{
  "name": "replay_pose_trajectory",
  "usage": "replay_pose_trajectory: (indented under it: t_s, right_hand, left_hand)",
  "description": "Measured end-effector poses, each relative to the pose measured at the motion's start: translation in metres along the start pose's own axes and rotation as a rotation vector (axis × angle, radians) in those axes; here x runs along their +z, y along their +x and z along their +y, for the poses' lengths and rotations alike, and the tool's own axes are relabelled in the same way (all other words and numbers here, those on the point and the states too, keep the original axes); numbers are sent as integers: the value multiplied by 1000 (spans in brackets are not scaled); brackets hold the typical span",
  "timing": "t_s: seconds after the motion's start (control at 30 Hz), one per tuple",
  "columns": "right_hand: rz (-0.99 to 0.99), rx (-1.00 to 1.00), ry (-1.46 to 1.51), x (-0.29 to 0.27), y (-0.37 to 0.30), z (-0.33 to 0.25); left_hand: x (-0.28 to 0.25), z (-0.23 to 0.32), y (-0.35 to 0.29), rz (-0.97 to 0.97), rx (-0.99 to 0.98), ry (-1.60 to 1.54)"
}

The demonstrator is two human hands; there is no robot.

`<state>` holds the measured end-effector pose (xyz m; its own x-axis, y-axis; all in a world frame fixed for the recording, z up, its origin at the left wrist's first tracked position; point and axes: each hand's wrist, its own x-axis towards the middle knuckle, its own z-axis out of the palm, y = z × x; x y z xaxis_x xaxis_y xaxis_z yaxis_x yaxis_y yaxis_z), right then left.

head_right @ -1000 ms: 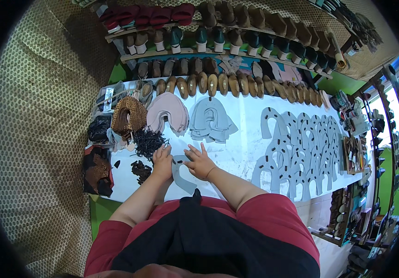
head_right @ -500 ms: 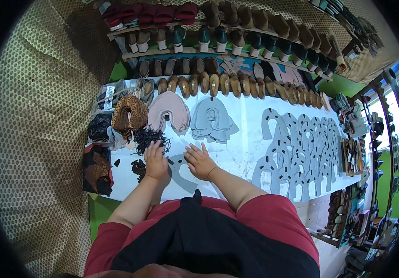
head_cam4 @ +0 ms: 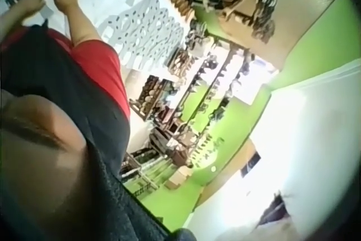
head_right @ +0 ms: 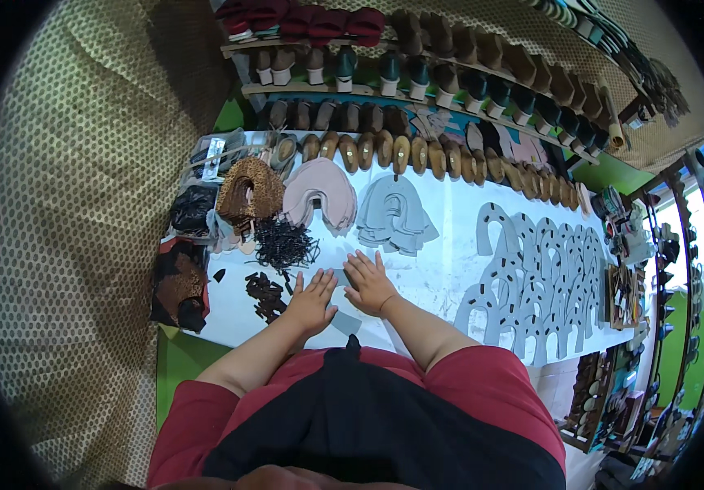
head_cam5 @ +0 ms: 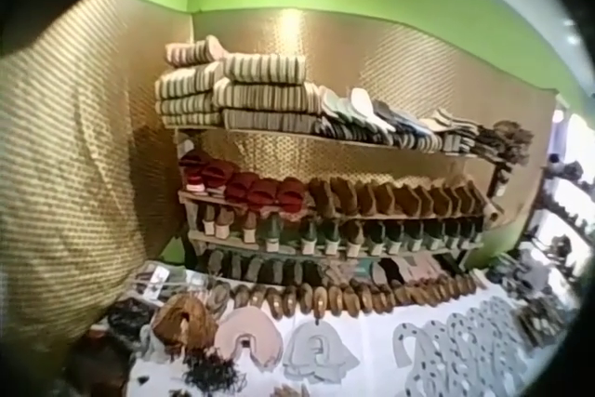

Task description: Sorting and arranging various shoe upper components on a workbench in preparation for assembly.

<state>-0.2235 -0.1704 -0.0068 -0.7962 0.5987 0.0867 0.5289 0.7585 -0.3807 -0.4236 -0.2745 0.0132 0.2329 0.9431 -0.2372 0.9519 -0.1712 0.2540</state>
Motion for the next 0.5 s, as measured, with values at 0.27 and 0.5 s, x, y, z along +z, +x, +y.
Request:
replay_pose_trajectory:
  t_s: [0.27, 0.5]
  right_hand:
    - [-44, 66, -31, -3, 3, -3]
    - [-40, 60, -27, 0, 6, -5]
  left_hand:
    - [-45, -33, -38, 252, -472, -86]
    - [-11, -130, -82, 775, -780, -141]
